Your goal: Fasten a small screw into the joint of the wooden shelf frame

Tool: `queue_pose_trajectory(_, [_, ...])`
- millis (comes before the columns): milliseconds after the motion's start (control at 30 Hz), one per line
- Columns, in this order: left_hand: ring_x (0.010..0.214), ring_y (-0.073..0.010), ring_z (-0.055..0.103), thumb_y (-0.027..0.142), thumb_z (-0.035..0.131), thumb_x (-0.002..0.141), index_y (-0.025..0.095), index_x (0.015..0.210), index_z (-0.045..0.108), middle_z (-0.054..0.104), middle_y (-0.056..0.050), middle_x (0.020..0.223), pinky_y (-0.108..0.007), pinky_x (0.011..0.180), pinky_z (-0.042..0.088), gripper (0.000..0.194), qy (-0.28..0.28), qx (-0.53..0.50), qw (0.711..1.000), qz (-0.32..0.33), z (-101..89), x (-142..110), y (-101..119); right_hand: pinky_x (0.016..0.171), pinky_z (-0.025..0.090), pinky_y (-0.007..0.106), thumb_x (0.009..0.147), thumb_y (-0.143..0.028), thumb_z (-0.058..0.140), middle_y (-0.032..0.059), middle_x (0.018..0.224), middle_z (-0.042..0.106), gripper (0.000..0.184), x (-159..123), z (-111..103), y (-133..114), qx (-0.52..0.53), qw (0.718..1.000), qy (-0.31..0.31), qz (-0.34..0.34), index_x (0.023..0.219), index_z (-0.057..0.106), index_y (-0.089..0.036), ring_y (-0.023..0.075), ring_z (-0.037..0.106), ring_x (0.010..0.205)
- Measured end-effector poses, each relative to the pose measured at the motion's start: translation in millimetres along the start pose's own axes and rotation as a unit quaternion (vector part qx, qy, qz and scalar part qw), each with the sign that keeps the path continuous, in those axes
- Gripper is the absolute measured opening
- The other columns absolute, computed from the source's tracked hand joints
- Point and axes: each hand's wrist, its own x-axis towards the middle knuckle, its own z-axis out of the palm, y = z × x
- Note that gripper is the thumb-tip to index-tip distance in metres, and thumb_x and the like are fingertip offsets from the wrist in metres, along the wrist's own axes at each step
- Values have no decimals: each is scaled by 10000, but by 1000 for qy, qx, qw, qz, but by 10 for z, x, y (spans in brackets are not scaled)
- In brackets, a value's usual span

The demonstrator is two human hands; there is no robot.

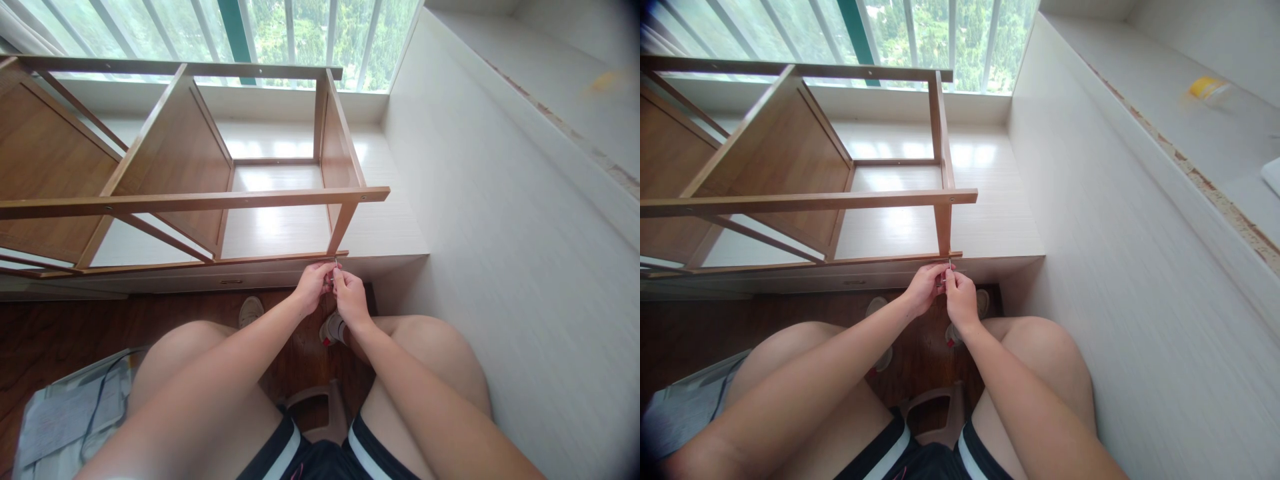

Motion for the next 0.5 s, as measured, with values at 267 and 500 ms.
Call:
queue_pose_trajectory(267, [532,-50,452,345,691,675,117,851,697,480,28,589,-172,499,355,288,1,-1,1000,-11,-40,33,-22,560,310,246,916,-423,342,49,627,629,443,13,-90,-65,-279,958,16,-66,686,623,-170,144,530,581])
queue_pose_trajectory(500, [607,-86,527,372,678,685,123,845,685,572,-15,667,-192,547,388,297,-1,6,999,-35,-25,-8,24,531,271,258,921,-384,335,72,669,663,413,25,-85,-116,-384,922,11,-49,721,641,-192,167,572,606])
